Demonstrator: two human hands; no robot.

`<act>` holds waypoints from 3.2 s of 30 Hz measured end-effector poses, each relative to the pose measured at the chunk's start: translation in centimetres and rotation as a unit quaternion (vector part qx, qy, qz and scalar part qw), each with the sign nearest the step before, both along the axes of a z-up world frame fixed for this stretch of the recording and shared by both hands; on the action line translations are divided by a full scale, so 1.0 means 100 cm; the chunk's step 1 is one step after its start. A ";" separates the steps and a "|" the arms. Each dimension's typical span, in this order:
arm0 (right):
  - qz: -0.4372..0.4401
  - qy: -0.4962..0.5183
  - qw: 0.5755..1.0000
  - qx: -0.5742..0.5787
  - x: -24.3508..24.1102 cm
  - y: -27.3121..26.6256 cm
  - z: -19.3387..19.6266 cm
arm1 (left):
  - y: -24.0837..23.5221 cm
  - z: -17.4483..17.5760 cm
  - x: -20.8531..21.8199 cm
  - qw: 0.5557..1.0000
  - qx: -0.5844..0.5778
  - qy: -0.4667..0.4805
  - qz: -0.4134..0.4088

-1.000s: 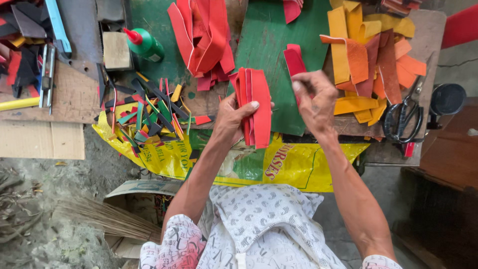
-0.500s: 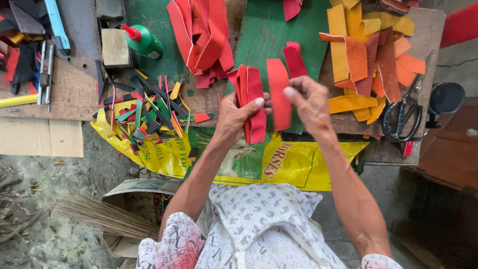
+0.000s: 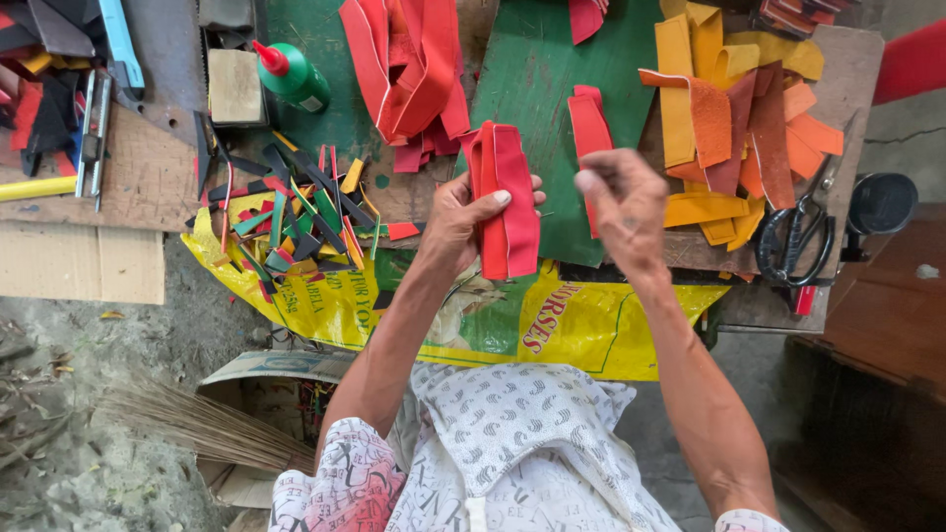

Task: The person sorts and stacks red leather pieces on a green work surface. They repeatedly pick up individual pieces, align them, and place them into a growing stack, occasionally adjusting the pile to keep it neat.

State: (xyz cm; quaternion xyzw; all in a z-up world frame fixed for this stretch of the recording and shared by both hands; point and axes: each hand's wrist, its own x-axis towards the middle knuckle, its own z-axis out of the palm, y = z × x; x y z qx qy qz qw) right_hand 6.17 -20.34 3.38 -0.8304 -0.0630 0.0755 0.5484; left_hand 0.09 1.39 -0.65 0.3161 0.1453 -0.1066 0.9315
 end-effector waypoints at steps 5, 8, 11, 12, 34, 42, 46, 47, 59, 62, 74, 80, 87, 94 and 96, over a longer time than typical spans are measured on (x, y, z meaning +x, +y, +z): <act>0.115 0.130 0.973 0.153 -0.016 0.028 -0.008 | -0.010 -0.015 0.003 0.985 0.161 -0.003 0.063; 0.067 0.144 0.982 0.101 -0.011 0.037 -0.012 | -0.002 -0.013 -0.003 0.984 0.162 -0.009 0.069; 0.049 0.117 0.951 0.282 0.012 0.048 -0.010 | 0.019 -0.001 -0.008 0.997 -0.034 0.014 0.072; 0.048 0.124 0.945 0.298 0.021 0.053 -0.008 | 0.026 0.004 -0.012 0.996 -0.067 0.004 0.062; 0.097 0.161 0.977 0.104 -0.041 0.055 -0.001 | -0.001 -0.008 -0.016 0.976 0.170 -0.002 0.136; 0.031 0.089 0.994 0.053 -0.042 0.050 -0.003 | -0.022 -0.007 -0.010 0.973 0.187 -0.015 0.133; -0.011 0.145 0.988 0.054 -0.033 0.038 -0.009 | -0.023 -0.006 -0.003 0.986 0.133 0.006 0.102; -0.001 0.143 0.987 0.070 -0.031 0.034 -0.012 | -0.021 -0.006 -0.003 0.991 0.095 0.016 0.092; -0.039 -0.099 0.990 -0.097 0.008 -0.014 0.005 | 0.000 0.012 0.002 0.999 -0.007 -0.020 0.035; -0.020 -0.195 0.967 -0.160 0.000 -0.005 0.012 | -0.002 0.004 0.001 0.997 0.042 -0.023 0.053; -0.003 0.088 0.984 0.155 0.002 0.045 -0.015 | 0.007 -0.018 -0.007 0.997 -0.041 0.009 0.068; 0.043 0.103 0.963 0.245 0.058 0.073 -0.008 | 0.033 0.003 -0.027 0.997 -0.043 -0.056 -0.010; 0.093 0.043 0.991 0.082 0.050 0.090 0.006 | 0.024 -0.017 -0.032 0.993 0.087 -0.068 0.045; 0.145 0.185 0.972 0.006 -0.016 0.062 0.007 | 0.021 -0.025 -0.025 0.986 0.152 -0.048 0.050; 0.145 0.148 0.976 0.059 -0.018 0.058 0.011 | 0.027 -0.017 -0.022 0.995 0.087 -0.037 0.025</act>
